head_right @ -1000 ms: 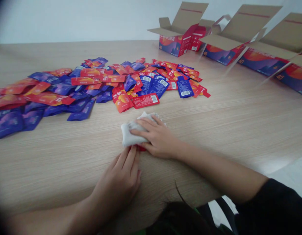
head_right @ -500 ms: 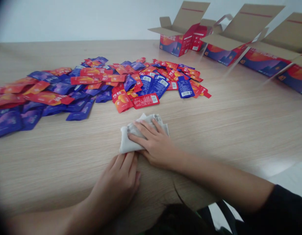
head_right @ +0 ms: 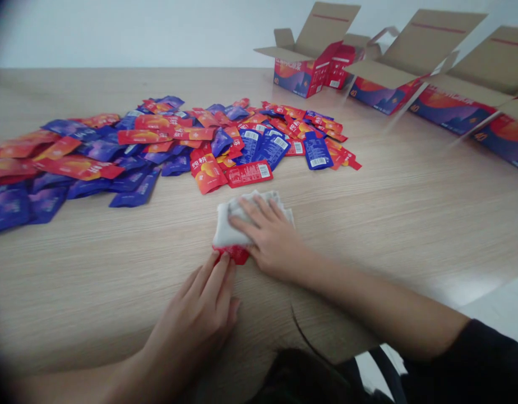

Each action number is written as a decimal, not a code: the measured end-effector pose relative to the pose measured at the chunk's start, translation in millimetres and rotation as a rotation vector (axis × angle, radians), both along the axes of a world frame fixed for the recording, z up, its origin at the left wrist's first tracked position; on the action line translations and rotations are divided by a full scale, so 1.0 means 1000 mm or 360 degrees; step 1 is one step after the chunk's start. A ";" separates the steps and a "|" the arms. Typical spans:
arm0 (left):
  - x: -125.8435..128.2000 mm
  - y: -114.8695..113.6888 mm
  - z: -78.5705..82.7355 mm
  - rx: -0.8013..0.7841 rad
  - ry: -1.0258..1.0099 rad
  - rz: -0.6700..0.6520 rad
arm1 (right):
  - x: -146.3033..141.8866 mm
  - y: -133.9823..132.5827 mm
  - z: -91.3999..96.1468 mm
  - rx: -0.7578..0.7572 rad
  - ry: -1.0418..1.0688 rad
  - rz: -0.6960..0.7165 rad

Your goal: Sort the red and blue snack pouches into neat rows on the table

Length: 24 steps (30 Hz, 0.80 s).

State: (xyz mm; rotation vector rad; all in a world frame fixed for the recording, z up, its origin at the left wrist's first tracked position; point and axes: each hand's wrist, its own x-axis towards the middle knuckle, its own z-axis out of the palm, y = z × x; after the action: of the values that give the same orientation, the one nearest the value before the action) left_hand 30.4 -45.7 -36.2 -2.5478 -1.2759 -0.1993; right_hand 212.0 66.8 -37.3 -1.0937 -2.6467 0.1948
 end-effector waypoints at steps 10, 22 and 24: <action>0.000 0.002 -0.003 0.0081 0.0047 -0.0061 | 0.000 0.000 -0.001 0.0052 -0.0035 0.0208; -0.001 0.003 -0.010 0.0010 0.0089 -0.0016 | 0.004 0.004 0.001 0.0006 -0.0019 -0.0012; -0.002 0.004 -0.011 -0.0007 0.0095 -0.0025 | 0.004 0.003 0.002 0.0015 -0.0032 0.0027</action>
State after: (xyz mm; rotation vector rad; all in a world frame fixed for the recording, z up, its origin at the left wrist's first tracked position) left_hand 28.4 -42.0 -47.3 -2.5480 -1.2360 -0.1229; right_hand 215.9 69.7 -35.2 -1.0758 -2.6730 0.1752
